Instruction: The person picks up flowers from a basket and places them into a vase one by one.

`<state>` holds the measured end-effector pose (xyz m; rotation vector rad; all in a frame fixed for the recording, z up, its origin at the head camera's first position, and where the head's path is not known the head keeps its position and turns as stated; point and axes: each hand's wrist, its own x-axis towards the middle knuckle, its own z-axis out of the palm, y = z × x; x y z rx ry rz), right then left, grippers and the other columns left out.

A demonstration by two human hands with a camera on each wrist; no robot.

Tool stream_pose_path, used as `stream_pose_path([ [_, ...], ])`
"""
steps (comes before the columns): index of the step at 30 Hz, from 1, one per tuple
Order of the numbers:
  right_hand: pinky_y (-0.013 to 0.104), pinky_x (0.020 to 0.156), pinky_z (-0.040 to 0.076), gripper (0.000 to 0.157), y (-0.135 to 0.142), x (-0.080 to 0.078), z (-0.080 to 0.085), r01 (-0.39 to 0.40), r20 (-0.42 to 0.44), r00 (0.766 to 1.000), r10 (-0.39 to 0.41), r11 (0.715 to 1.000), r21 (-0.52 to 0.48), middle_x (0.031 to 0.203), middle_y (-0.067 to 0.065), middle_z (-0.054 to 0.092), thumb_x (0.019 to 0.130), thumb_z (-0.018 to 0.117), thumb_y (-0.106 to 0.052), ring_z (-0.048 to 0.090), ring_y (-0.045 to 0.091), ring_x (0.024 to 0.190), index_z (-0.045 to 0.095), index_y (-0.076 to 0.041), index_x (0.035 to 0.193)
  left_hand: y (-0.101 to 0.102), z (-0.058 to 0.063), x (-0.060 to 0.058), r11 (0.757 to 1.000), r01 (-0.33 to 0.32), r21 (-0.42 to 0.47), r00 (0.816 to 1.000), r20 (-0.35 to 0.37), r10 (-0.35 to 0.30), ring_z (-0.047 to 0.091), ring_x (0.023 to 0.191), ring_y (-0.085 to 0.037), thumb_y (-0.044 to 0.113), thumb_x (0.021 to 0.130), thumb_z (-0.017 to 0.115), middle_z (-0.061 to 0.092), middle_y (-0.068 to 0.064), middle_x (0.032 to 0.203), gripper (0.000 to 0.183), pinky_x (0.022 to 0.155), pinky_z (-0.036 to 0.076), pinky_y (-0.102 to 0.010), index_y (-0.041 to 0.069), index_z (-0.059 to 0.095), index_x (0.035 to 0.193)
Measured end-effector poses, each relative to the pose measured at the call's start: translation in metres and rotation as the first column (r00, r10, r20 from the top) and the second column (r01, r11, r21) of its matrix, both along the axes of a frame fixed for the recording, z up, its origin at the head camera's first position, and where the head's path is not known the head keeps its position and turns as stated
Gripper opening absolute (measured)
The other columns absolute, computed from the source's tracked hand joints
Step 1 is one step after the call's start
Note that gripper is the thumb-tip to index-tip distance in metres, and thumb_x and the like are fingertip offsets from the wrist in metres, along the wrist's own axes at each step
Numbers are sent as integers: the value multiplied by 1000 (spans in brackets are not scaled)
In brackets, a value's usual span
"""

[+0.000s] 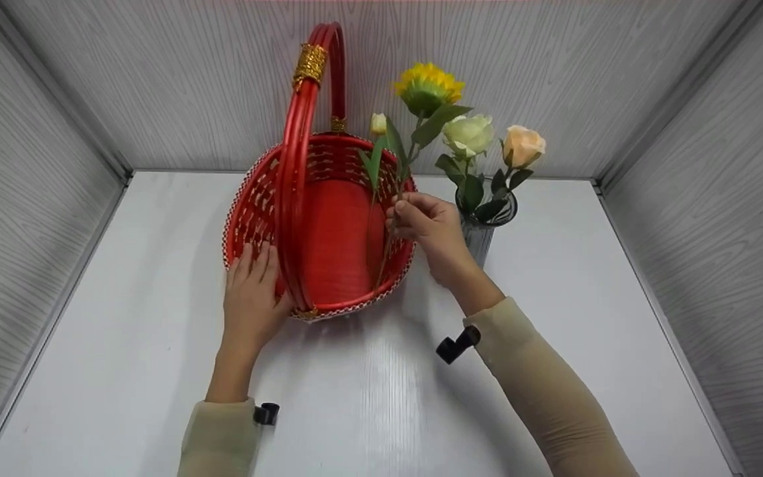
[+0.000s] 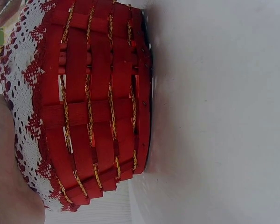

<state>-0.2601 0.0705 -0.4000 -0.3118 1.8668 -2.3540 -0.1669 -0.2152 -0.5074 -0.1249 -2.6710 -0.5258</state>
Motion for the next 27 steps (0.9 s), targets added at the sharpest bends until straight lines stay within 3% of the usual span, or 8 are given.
stream_pose_path([
  [6, 31, 72, 61, 23, 13, 6, 9, 14, -51, 999, -12, 999, 33, 89, 11, 73, 95, 66, -13, 71, 18, 76, 67, 6, 108, -1, 1, 0, 1000, -4, 14, 1000, 4, 4, 25, 150, -37, 35, 92, 52, 43, -19, 153, 69, 123, 13, -52, 0, 41, 150],
  [13, 42, 77, 62, 26, 26, 10, 13, 21, -92, 996, -18, 999, 37, 91, 16, 73, 96, 65, -11, 72, 27, 80, 66, 11, 108, -1, 0, -1, 1000, -7, 14, 1000, -18, 8, 29, 148, -40, 35, 91, 53, 46, -19, 151, 68, 122, 16, -54, -1, 43, 149],
  [17, 46, 80, 61, 20, 33, 12, 13, 21, -114, 993, -14, 998, 56, 94, 22, 72, 96, 64, -12, 71, 32, 84, 69, 5, 105, 0, 1, -2, 1000, -4, 13, 1000, -26, 5, 29, 148, -40, 34, 91, 53, 46, -20, 150, 67, 122, 17, -55, -1, 44, 148],
  [23, 42, 78, 61, 15, 43, 15, 15, 39, -139, 990, -28, 996, 81, 90, 14, 73, 97, 62, -10, 72, 25, 82, 70, 2, 103, 2, 1, -1, 1000, 7, 18, 999, -37, -7, 29, 147, -41, 30, 90, 56, 48, -21, 149, 66, 122, 17, -55, -2, 45, 147],
  [27, 38, 77, 62, 15, 50, 16, 18, 42, -138, 990, -32, 997, 68, 91, 18, 71, 96, 64, -10, 71, 21, 79, 69, 3, 102, 0, 0, 0, 1000, 4, 15, 1000, -17, -4, 26, 149, -39, 31, 91, 56, 47, -21, 150, 68, 123, 15, -54, -1, 42, 149],
])
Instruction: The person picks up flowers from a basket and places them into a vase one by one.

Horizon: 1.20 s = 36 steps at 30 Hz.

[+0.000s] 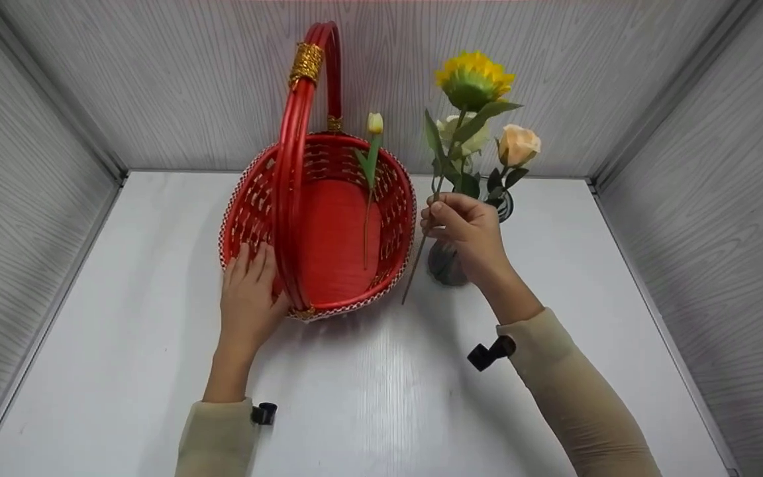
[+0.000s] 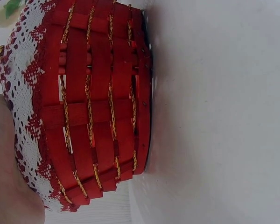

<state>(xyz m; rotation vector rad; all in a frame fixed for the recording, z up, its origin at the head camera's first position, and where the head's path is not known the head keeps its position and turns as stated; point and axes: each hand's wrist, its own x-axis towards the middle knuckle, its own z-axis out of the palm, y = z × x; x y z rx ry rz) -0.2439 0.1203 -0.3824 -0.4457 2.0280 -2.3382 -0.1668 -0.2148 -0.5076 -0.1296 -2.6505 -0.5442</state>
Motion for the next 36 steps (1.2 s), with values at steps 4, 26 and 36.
stream_pose_path([
  [4, 36, 75, 62, 14, 6, -1, 2, 17, 17, 1000, -16, 999, -31, 91, 17, 71, 96, 65, -9, 70, 20, 78, 68, 3, 101, -1, 0, 1, 1000, 0, -3, 1000, 15, 0, 24, 150, -38, 32, 91, 56, 46, -21, 150, 69, 123, 15, -54, -1, 41, 150],
  [26, 26, 71, 59, 30, 46, -13, 13, 170, 38, 986, -165, 967, -192, 90, 9, 70, 97, 64, -11, 69, 18, 82, 59, 14, 113, -2, -1, -1, 1000, -6, 6, 1000, 8, 6, 27, 149, -39, 39, 93, 51, 47, -20, 150, 70, 123, 15, -54, 0, 41, 150],
  [36, 28, 71, 59, 17, 66, -22, 18, 328, 68, 943, -326, 872, -363, 89, 13, 69, 95, 66, -7, 69, 20, 80, 63, 7, 102, -1, -1, 0, 1000, 11, 10, 1000, -29, -11, 30, 147, -41, 35, 90, 53, 49, -21, 148, 68, 122, 16, -56, -2, 45, 147],
])
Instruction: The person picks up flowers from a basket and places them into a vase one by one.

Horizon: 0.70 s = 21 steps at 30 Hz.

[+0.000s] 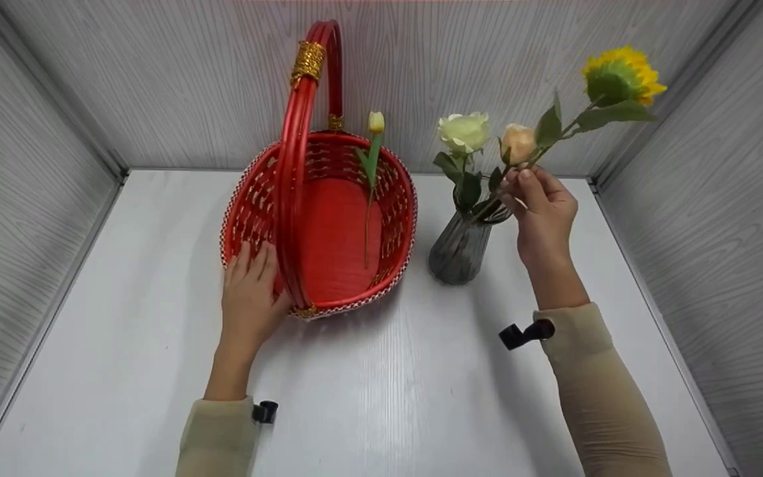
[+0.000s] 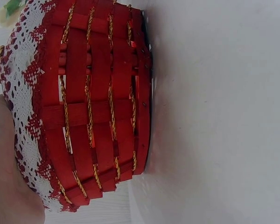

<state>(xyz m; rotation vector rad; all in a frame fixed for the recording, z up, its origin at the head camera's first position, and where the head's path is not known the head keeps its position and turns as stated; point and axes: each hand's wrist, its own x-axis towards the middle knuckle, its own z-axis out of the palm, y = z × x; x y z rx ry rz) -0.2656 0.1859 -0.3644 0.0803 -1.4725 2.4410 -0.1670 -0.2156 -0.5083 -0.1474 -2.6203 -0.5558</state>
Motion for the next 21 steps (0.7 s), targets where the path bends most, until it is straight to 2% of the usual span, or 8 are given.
stream_pose_path([
  [5, 29, 72, 60, 16, 7, -5, 6, 101, -31, 994, -103, 993, -53, 90, 16, 67, 94, 65, -6, 69, 23, 80, 62, 8, 102, 0, 0, 1, 1000, -2, -8, 1000, -5, 2, 31, 146, -42, 36, 91, 52, 50, -22, 147, 68, 121, 18, -56, -2, 45, 147],
  [11, 32, 78, 60, 18, 15, -9, 13, 206, -49, 977, -208, 977, -48, 94, 18, 67, 92, 68, -8, 68, 26, 85, 66, 6, 104, 0, 1, 2, 1000, -7, -9, 1000, -2, 7, 31, 146, -42, 36, 91, 51, 50, -21, 147, 68, 121, 19, -57, -2, 45, 147],
  [17, 34, 79, 59, 16, 24, -12, 14, 255, -56, 963, -263, 960, -119, 94, 18, 66, 92, 69, -7, 68, 27, 86, 67, 6, 101, 0, -2, 0, 1000, -5, 3, 1000, -7, 5, 32, 146, -42, 37, 91, 50, 50, -21, 147, 68, 122, 17, -56, -1, 46, 147],
  [21, 34, 79, 59, 15, 28, -13, 12, 268, -67, 958, -277, 956, -122, 94, 18, 66, 92, 68, -6, 68, 28, 86, 66, 6, 101, 0, -3, -1, 1000, -3, 9, 1000, -18, 3, 32, 146, -42, 38, 92, 48, 50, -21, 147, 68, 122, 17, -56, -1, 45, 147],
])
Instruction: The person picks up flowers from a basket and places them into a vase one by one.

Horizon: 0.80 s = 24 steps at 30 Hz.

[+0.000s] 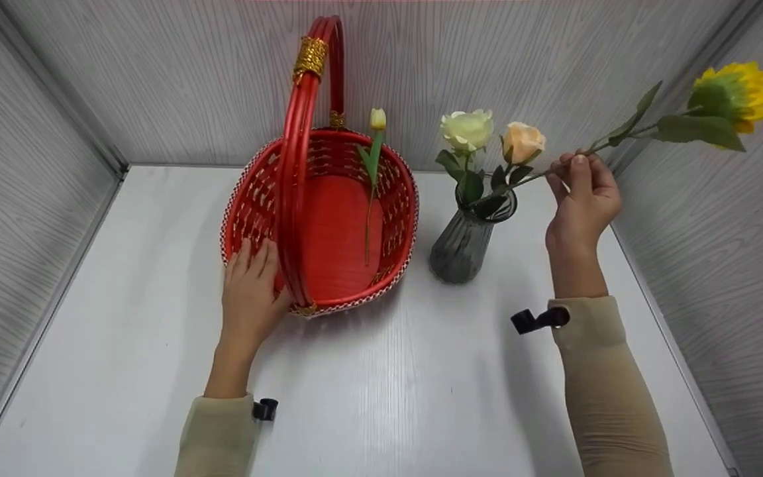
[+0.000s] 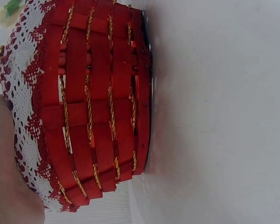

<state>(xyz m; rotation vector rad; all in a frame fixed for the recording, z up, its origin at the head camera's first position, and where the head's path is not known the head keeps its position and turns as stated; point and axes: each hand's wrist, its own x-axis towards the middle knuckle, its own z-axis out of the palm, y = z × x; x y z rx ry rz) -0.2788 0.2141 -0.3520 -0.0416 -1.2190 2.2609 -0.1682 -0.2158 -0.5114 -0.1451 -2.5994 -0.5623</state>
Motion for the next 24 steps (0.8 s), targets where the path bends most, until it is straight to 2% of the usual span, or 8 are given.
stream_pose_path([
  [6, 34, 81, 59, 18, 1, -2, -7, 36, -15, 999, -34, 994, 108, 96, 18, 66, 93, 68, -8, 68, 29, 89, 67, 6, 105, 0, 2, 0, 1000, 0, -3, 1000, 18, 1, 30, 147, -41, 37, 91, 50, 48, -20, 149, 69, 122, 15, -55, -1, 44, 148],
  [11, 32, 79, 60, 15, -6, -3, -11, 56, -35, 998, -49, 970, 237, 94, 19, 67, 93, 67, -7, 67, 29, 87, 69, 5, 103, 0, 2, 0, 1000, 0, -9, 999, 37, 0, 28, 148, -40, 36, 92, 53, 47, -20, 149, 69, 123, 14, -55, 0, 41, 149],
  [14, 31, 77, 60, 15, -13, -4, -14, 55, -51, 998, -40, 941, 334, 91, 17, 67, 94, 66, -6, 67, 26, 84, 68, 8, 100, 0, 2, 1, 1000, 1, -12, 1000, 30, -1, 29, 147, -41, 36, 91, 54, 48, -20, 148, 69, 122, 16, -56, -1, 43, 148],
  [19, 28, 71, 61, 16, -26, 1, -14, 43, -59, 998, -16, 873, 485, 83, 14, 69, 94, 64, -3, 68, 21, 75, 69, 11, 94, 1, 3, 1, 1000, 3, -14, 1000, 28, -3, 30, 147, -42, 36, 91, 54, 49, -21, 148, 68, 121, 17, -56, -1, 43, 148],
  [24, 28, 68, 60, 18, -35, 9, -10, -54, -11, 997, 73, 826, 561, 83, 20, 71, 92, 62, -2, 69, 20, 73, 69, 15, 95, 1, 3, 1, 1000, -4, -12, 999, 33, 4, 30, 147, -41, 36, 92, 51, 49, -20, 148, 68, 122, 17, -56, -1, 43, 148],
])
